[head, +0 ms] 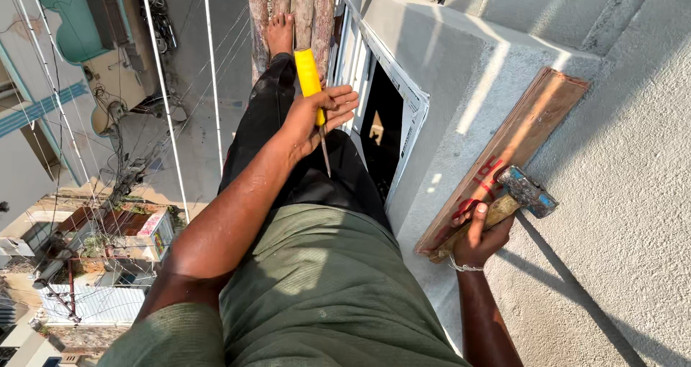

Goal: The person stands on wooden scaffolding outside a building and uses a yellow-handled chisel and a heavy hammer to chip and cut a channel into the concrete wall edge beside a window opening, repositioning the chisel along the edge and striking it repeatedly, then sets the tools down on a wooden plank.

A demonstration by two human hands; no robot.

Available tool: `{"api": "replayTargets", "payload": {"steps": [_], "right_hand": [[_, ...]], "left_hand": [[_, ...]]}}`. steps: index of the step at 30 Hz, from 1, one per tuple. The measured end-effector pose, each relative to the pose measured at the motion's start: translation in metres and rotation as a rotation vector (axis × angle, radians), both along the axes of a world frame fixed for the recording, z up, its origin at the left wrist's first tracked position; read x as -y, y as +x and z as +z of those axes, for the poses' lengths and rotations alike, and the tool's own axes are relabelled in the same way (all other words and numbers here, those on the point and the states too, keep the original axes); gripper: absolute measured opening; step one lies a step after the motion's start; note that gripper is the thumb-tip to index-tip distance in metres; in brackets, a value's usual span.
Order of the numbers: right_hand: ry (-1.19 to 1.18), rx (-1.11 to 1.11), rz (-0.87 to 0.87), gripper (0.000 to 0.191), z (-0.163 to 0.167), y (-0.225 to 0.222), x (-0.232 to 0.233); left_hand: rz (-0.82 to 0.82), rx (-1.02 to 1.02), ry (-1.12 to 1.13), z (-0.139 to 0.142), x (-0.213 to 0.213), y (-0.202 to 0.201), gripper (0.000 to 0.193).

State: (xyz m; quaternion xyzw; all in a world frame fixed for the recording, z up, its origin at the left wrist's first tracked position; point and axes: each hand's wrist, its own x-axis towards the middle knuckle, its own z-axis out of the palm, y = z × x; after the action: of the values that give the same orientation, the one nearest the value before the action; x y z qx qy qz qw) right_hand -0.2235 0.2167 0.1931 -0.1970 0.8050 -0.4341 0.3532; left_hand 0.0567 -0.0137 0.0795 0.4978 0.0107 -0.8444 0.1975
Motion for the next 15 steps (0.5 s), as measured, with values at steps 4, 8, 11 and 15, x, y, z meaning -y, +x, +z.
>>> {"api": "replayTargets", "payload": {"steps": [4, 8, 11, 15], "right_hand": [[-0.063, -0.028, 0.054, 0.040, -0.001, 0.003, 0.004], [-0.046, -0.030, 0.057, 0.035, 0.002, 0.009, 0.010], [-0.046, 0.041, 0.007, 0.037, 0.005, 0.011, 0.014], [-0.051, 0.054, 0.003, 0.038, 0.001, 0.009, 0.015]], "left_hand": [[-0.139, 0.099, 0.032, -0.082, -0.028, -0.050, 0.037], [-0.328, 0.237, -0.338, -0.069, -0.024, -0.098, 0.034], [-0.490, 0.469, -0.652, -0.047, -0.007, -0.114, 0.039], [-0.588, 0.555, -0.759, -0.059, 0.009, -0.116, 0.039]]}}
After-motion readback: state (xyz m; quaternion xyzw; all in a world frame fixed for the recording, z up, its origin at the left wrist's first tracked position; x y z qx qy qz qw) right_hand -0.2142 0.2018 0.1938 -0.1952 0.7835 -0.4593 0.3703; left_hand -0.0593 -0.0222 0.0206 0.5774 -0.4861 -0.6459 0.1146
